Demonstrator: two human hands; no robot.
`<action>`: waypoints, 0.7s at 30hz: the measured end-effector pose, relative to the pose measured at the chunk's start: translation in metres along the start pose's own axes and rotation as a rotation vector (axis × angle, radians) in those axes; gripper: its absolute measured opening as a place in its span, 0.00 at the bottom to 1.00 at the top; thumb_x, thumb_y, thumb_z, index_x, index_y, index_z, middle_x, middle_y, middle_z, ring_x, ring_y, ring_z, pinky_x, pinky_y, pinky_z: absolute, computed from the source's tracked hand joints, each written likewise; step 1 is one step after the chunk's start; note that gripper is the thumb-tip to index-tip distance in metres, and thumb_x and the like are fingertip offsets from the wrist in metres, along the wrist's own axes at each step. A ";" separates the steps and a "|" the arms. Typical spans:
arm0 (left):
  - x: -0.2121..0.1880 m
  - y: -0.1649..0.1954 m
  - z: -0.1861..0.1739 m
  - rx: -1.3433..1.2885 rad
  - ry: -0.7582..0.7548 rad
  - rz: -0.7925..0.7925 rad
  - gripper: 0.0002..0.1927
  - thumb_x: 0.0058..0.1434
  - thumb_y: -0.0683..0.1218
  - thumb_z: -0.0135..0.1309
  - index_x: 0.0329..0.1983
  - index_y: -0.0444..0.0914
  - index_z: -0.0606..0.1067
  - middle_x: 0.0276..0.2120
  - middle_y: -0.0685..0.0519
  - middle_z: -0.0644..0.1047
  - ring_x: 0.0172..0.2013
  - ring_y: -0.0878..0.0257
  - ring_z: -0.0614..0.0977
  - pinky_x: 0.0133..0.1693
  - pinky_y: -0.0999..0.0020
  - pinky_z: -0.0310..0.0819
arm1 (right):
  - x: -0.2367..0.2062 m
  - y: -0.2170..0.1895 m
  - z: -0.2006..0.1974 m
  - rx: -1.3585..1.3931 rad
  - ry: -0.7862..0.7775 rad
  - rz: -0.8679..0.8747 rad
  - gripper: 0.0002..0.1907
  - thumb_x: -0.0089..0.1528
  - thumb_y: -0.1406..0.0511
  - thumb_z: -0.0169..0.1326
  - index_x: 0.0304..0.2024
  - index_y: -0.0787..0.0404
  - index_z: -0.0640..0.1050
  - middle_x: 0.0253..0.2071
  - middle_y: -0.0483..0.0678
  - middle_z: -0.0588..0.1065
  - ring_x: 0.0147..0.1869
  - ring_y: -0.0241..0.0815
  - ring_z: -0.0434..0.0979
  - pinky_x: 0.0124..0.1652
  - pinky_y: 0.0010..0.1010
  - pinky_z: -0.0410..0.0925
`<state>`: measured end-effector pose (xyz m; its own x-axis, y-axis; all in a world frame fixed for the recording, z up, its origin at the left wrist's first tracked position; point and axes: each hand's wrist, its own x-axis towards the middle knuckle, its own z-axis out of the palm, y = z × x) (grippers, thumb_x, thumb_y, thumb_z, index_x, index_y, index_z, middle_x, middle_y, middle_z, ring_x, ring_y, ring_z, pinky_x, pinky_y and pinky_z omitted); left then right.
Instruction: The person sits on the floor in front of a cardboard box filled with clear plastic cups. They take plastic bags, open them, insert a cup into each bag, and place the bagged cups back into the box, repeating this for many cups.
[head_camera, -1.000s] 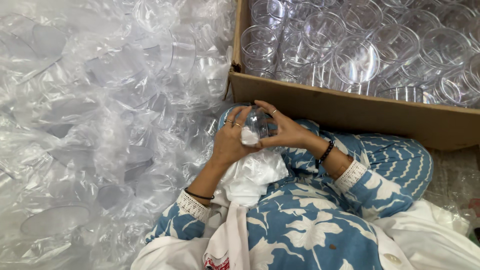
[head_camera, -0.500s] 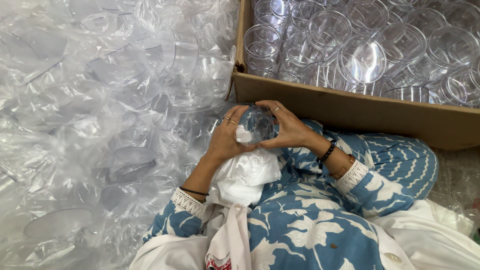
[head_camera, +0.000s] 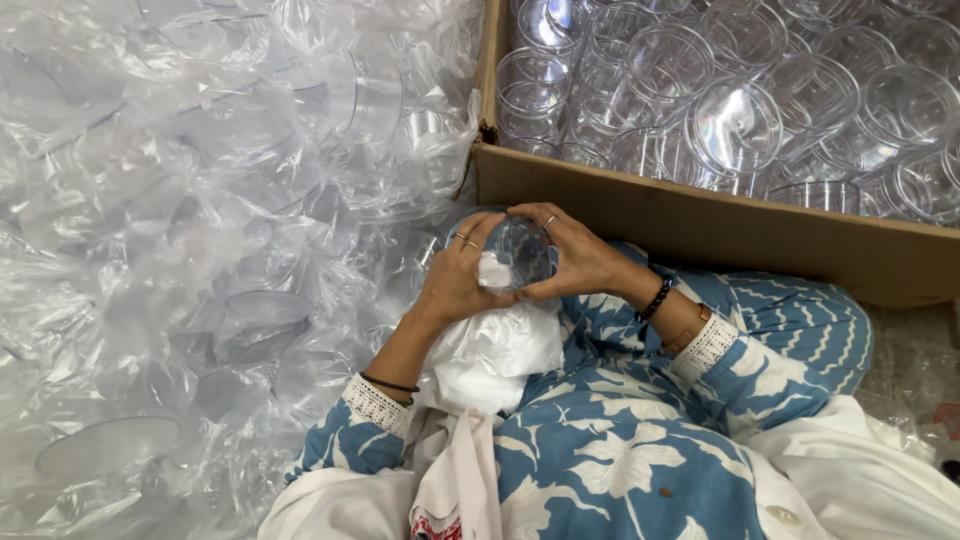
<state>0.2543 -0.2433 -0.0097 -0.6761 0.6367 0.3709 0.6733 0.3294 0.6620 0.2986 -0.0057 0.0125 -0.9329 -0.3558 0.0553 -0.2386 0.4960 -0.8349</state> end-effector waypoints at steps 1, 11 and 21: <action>0.000 0.000 0.000 -0.008 -0.010 -0.011 0.57 0.36 0.52 0.77 0.69 0.40 0.61 0.64 0.44 0.67 0.58 0.44 0.77 0.53 0.54 0.77 | 0.000 0.001 0.000 0.032 -0.007 0.000 0.54 0.45 0.56 0.74 0.70 0.59 0.63 0.67 0.54 0.63 0.72 0.53 0.67 0.64 0.43 0.68; -0.004 -0.002 0.012 0.026 -0.045 -0.088 0.62 0.35 0.56 0.77 0.72 0.40 0.59 0.65 0.41 0.66 0.58 0.43 0.77 0.52 0.54 0.77 | 0.003 0.016 0.001 0.170 -0.035 0.083 0.57 0.42 0.56 0.75 0.70 0.59 0.62 0.68 0.54 0.65 0.67 0.53 0.72 0.61 0.42 0.72; -0.005 0.000 0.014 0.002 0.003 -0.124 0.59 0.37 0.59 0.76 0.71 0.38 0.61 0.65 0.39 0.67 0.58 0.41 0.77 0.53 0.52 0.77 | 0.011 0.023 0.001 0.260 -0.061 0.139 0.57 0.42 0.57 0.75 0.70 0.56 0.63 0.66 0.56 0.66 0.66 0.53 0.73 0.59 0.42 0.74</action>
<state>0.2618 -0.2367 -0.0210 -0.7553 0.5888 0.2877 0.5847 0.4072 0.7017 0.2832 0.0014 -0.0065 -0.9320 -0.3498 -0.0954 -0.0258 0.3265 -0.9448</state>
